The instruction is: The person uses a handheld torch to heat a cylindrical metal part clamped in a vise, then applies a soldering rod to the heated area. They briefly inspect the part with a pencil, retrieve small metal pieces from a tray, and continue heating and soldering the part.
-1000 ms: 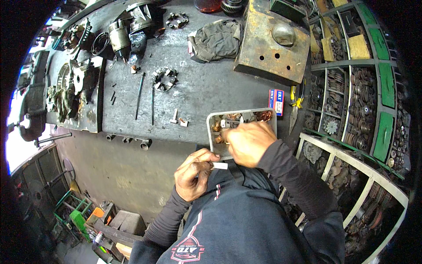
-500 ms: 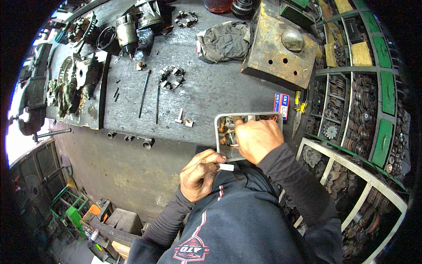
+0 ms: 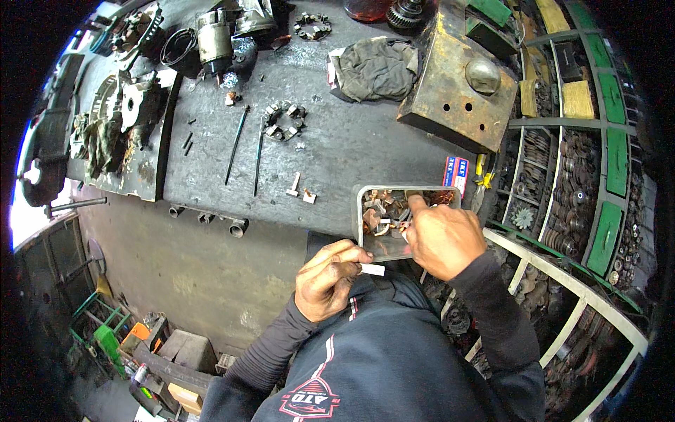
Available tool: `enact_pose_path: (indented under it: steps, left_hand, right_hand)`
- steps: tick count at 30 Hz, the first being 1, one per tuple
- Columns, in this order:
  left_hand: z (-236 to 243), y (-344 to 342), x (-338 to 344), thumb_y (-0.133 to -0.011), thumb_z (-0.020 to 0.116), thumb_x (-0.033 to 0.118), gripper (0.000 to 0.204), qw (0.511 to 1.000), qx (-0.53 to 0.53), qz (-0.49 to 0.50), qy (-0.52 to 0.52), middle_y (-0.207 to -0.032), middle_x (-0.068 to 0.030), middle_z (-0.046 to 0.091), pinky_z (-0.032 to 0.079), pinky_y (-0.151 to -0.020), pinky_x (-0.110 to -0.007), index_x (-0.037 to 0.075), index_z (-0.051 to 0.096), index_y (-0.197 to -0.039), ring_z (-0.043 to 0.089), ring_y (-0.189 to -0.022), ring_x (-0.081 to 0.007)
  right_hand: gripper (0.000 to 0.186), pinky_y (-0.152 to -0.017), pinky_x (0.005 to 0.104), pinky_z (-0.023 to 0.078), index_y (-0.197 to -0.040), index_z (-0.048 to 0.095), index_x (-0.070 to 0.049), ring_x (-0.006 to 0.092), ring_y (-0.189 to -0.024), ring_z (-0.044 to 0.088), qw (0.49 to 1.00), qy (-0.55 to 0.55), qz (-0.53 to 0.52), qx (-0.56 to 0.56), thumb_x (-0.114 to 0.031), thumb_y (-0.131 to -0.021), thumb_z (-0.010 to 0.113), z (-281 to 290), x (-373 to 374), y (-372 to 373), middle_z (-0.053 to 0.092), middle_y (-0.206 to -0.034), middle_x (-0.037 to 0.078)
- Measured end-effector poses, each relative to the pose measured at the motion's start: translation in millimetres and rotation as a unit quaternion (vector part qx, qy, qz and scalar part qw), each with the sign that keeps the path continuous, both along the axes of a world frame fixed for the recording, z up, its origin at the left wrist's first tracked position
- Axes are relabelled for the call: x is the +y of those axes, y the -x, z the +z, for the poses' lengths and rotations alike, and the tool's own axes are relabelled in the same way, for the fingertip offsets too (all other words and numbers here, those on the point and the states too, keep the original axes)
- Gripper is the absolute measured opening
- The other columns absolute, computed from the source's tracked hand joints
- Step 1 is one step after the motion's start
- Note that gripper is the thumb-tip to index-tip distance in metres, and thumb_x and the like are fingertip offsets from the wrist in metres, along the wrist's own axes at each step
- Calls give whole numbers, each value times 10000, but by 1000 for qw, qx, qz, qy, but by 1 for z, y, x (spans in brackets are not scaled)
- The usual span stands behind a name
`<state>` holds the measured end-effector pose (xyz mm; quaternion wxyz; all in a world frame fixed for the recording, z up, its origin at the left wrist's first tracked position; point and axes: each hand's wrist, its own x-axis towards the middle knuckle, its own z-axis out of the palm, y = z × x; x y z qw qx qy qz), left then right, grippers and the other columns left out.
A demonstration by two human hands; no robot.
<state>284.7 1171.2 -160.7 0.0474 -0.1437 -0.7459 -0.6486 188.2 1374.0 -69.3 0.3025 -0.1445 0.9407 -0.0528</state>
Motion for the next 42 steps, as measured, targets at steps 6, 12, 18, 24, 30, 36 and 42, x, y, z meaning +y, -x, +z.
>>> enact_pose_path:
  steps: [6, 12, 18, 24, 30, 36, 42]
  left_hand:
    - [-3, 2, -2, -728, 632, -177, 260, 1000, 6, -10, -12, -1058, -129, 751, 572, -906, -406, 15, 579, -894, 702, -1033, -334]
    - [-5, 2, -4, -722, 584, -181, 265, 1000, 7, -21, -19, -1017, -172, 753, 561, -899, -437, 13, 559, -901, 703, -1012, -371]
    - [-5, 5, -6, -747, 612, -169, 246, 999, 7, -35, -24, -1027, -171, 755, 562, -908, -435, 18, 557, -897, 704, -1015, -368]
    - [-4, 8, -8, -753, 615, -174, 253, 999, 5, -50, -18, -1019, -170, 757, 560, -915, -440, 21, 553, -902, 704, -1020, -365]
    - [-4, 9, -9, -747, 613, -176, 263, 998, 2, -63, -21, -1019, -169, 756, 557, -923, -441, 22, 553, -909, 699, -1035, -366]
    - [-3, 12, -11, -749, 595, -182, 253, 997, 0, -75, -29, -1015, -177, 751, 559, -911, -442, 15, 546, -899, 698, -1029, -370]
    - [-5, 13, -12, -769, 594, -177, 237, 996, 2, -80, -30, -1067, -151, 748, 565, -904, -420, 16, 558, -902, 697, -1027, -352]
  right_hand:
    - [242, -691, 504, 588, -993, 691, 12, 385, -758, 746, 999, -36, 29, 9, -174, -863, 607, -17, -15, 7, 736, -823, 240]
    - [242, -775, 564, 562, -1007, 727, -53, 425, -830, 718, 988, 101, 32, -115, -196, -853, 607, 2, -4, 2, 725, -860, 241]
    - [267, -691, 563, 566, -1035, 621, 32, 430, -755, 717, 998, -5, -59, -23, -170, -863, 595, 19, 3, -4, 708, -783, 245]
    - [217, -694, 513, 592, -923, 681, 33, 392, -743, 743, 996, -52, -52, 40, -161, -843, 625, -11, -7, 2, 734, -802, 231]
    - [225, -792, 510, 587, -970, 717, -16, 406, -865, 735, 998, 2, -59, -34, -177, -854, 610, -20, -12, 0, 739, -919, 248]
    - [408, -856, 545, 556, -1227, 731, -154, 393, -939, 719, 985, 122, -62, -107, -179, -847, 583, 1, -7, -6, 745, -962, 201]
    - [312, -783, 557, 556, -1106, 720, -45, 407, -862, 718, 992, 58, -96, -60, -197, -859, 604, 11, 3, -14, 732, -897, 223]
